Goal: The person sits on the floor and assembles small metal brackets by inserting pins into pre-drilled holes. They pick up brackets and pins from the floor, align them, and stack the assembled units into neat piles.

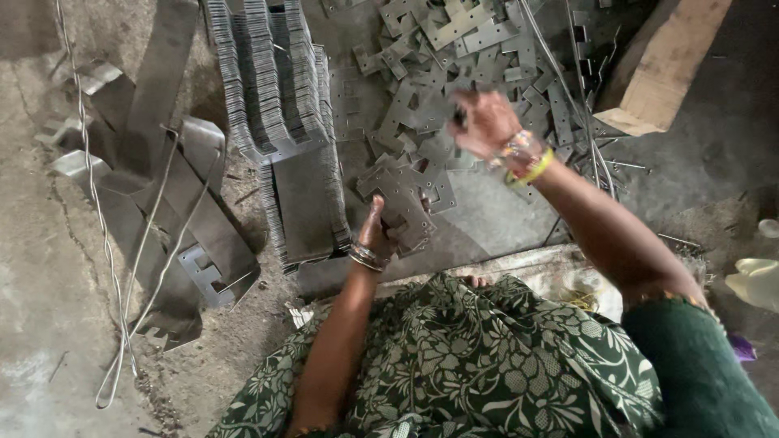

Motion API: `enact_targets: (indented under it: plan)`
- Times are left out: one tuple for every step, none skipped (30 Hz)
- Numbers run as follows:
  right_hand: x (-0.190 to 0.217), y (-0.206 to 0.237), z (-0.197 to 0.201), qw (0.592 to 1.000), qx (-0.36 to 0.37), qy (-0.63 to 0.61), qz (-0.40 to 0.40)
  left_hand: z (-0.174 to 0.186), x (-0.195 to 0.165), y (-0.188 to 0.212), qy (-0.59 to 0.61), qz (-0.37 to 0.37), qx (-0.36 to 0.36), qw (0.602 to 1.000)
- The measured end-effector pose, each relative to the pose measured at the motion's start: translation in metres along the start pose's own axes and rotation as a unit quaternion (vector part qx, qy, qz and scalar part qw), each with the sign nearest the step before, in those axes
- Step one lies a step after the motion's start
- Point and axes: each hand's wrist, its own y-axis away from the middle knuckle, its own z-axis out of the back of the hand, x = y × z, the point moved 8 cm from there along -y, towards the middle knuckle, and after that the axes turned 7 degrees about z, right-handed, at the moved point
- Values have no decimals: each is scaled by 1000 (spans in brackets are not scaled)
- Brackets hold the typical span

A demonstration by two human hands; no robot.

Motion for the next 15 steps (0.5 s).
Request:
enact_targets:
  plan:
    - [12,5,-1,998,-4,-53,46,0,-1,0,-26,-4,-3,1000]
    - [22,7,-1,989,-7,-113,91,3,-2,-1,-32,-4,-25,999]
    - [34,8,-2,976,-4,-161,148,7,-2,1,-36,-4,-47,998]
    - [28,4,-4,992,-1,-70,106,11,-2,1,-41,-2,-70,997]
    - [21,-2,-6,998,1,22,64,9,2,0,0,15,-52,999]
    - [14,-8,-7,993,1,113,22,7,7,0,38,31,-34,998]
    - [21,-14,-1,982,-47,166,77,6,9,-2,75,46,-15,996]
    - [30,-18,3,962,-96,217,132,17,8,-4,51,30,-70,996]
    - [39,-17,5,935,-143,265,185,27,6,-6,28,13,-127,991]
    - [34,-18,0,944,-125,250,177,38,4,-5,6,-4,-184,983]
    - [32,-17,-4,952,-104,235,168,41,3,-5,15,-16,-187,982]
    - [29,-13,-11,959,-81,220,160,42,2,-4,27,-27,-190,981]
    - [28,-7,-22,952,-44,261,153,42,1,-3,40,-39,-192,980]
    - [27,-2,-33,942,-9,304,145,41,1,-4,51,-48,-182,981]
    - [25,4,-41,928,23,345,136,41,-1,-4,62,-58,-170,982]
